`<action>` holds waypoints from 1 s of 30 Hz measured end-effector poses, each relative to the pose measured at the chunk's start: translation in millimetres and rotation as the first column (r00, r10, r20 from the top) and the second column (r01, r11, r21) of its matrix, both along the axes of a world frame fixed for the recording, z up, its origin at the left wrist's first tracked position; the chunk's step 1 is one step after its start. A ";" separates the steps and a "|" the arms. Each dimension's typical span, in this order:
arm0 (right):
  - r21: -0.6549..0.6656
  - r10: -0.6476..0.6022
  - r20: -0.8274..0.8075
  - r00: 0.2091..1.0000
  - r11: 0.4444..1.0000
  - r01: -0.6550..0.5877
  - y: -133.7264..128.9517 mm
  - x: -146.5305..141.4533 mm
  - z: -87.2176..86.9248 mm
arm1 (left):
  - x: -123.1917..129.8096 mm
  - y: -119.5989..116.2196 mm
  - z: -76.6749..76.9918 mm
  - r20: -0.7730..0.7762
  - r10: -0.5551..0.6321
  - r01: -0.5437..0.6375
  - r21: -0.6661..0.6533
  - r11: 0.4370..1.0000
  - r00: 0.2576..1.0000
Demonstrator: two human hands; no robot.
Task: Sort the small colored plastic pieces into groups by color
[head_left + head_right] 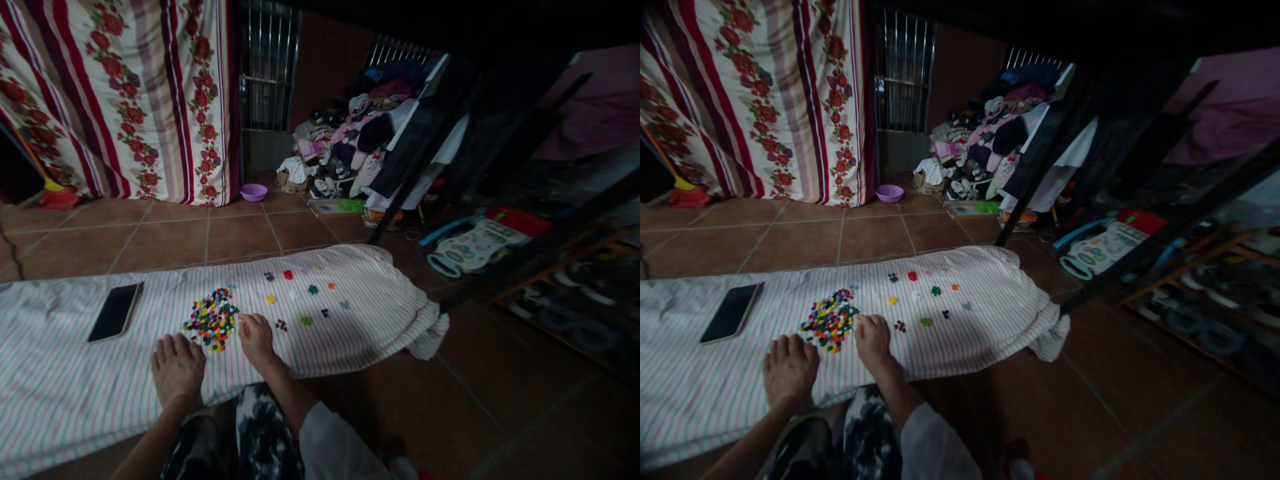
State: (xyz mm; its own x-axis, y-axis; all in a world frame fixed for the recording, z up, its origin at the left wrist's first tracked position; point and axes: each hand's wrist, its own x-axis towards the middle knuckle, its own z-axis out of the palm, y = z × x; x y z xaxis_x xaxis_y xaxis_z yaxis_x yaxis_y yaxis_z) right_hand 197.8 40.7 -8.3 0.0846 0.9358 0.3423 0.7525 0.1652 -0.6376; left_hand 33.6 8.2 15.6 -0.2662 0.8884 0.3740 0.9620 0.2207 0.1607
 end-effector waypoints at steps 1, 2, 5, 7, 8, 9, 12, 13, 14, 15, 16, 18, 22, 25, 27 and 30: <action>0.012 0.019 -0.035 0.999 1.000 -0.019 0.1 5.4 0.5 | -0.1 0.0 -0.4 -0.005 -0.001 0.001 0.001 1.000 1.000; 0.022 0.038 -0.073 0.997 0.999 -0.037 1.0 12.3 1.7 | -0.2 0.0 -0.5 -0.012 -0.005 0.005 0.001 1.000 1.000; 0.045 0.040 -0.163 0.986 0.998 -0.033 11.4 43.0 8.2 | 0.0 -0.1 0.2 -0.032 -0.013 0.012 -0.003 1.000 0.999; 0.060 -0.051 -0.181 0.982 0.996 0.063 25.1 71.6 13.9 | 0.4 -0.1 0.9 -0.036 -0.012 0.012 -0.008 1.000 0.999; 0.070 -0.112 -0.189 0.976 0.989 0.127 33.2 87.8 16.9 | 0.5 -0.1 1.2 -0.032 -0.012 0.012 -0.010 1.000 0.999; 0.076 -0.159 -0.188 0.969 0.982 0.175 41.6 104.8 19.9 | 0.5 0.0 1.3 -0.025 -0.012 0.012 -0.008 1.000 1.000; 0.020 -0.318 -0.128 0.939 0.946 0.323 64.6 156.7 29.4 | 0.1 0.8 1.1 -0.006 -0.021 0.021 -0.005 1.000 1.000; -0.010 -0.380 -0.093 0.920 0.925 0.380 70.6 172.5 32.7 | -0.1 1.2 1.0 -0.008 -0.023 0.023 -0.009 1.000 1.000; -0.040 -0.419 -0.056 0.906 0.908 0.417 75.6 187.1 35.9 | -0.1 1.5 0.9 -0.015 -0.025 0.025 -0.015 1.000 1.000; -0.062 -0.454 -0.013 0.891 0.890 0.452 79.8 199.9 38.9 | 0.0 1.9 0.9 -0.024 -0.024 0.023 -0.021 1.000 0.999; -0.078 -0.477 0.038 0.878 0.875 0.479 83.1 211.0 41.6 | 0.1 2.3 0.9 -0.036 -0.021 0.020 -0.025 0.999 0.999; -0.124 -0.508 0.154 0.848 0.841 0.526 88.3 227.6 46.1 | 0.6 2.9 0.8 -0.055 -0.012 0.010 -0.030 0.999 0.998; -0.235 -0.476 0.338 0.812 0.792 0.563 98.1 244.0 51.2 | 1.0 3.9 -1.9 -0.063 -0.001 -0.002 -0.036 0.999 0.998; -0.309 -0.439 0.414 0.797 0.756 0.577 108.1 248.6 53.1 | -0.1 4.4 -7.1 -0.060 -0.006 0.004 -0.018 1.000 0.998; -0.330 -0.407 0.449 0.795 0.752 0.571 115.4 250.7 53.2 | -1.1 4.8 -11.5 -0.059 -0.006 0.005 -0.004 1.000 0.998; -0.329 -0.364 0.501 0.785 0.759 0.561 125.1 253.4 50.3 | -2.8 5.5 -17.4 -0.055 -0.004 0.004 0.001 1.000 0.999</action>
State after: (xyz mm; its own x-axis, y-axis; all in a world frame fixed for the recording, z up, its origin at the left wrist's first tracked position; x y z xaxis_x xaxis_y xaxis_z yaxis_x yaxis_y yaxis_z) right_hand 451.2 165.8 42.0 0.5026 0.8645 0.0084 0.8499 -0.4923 -0.1878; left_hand 30.7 13.7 -1.8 -0.2421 0.8891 0.3885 0.9702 0.2170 0.1080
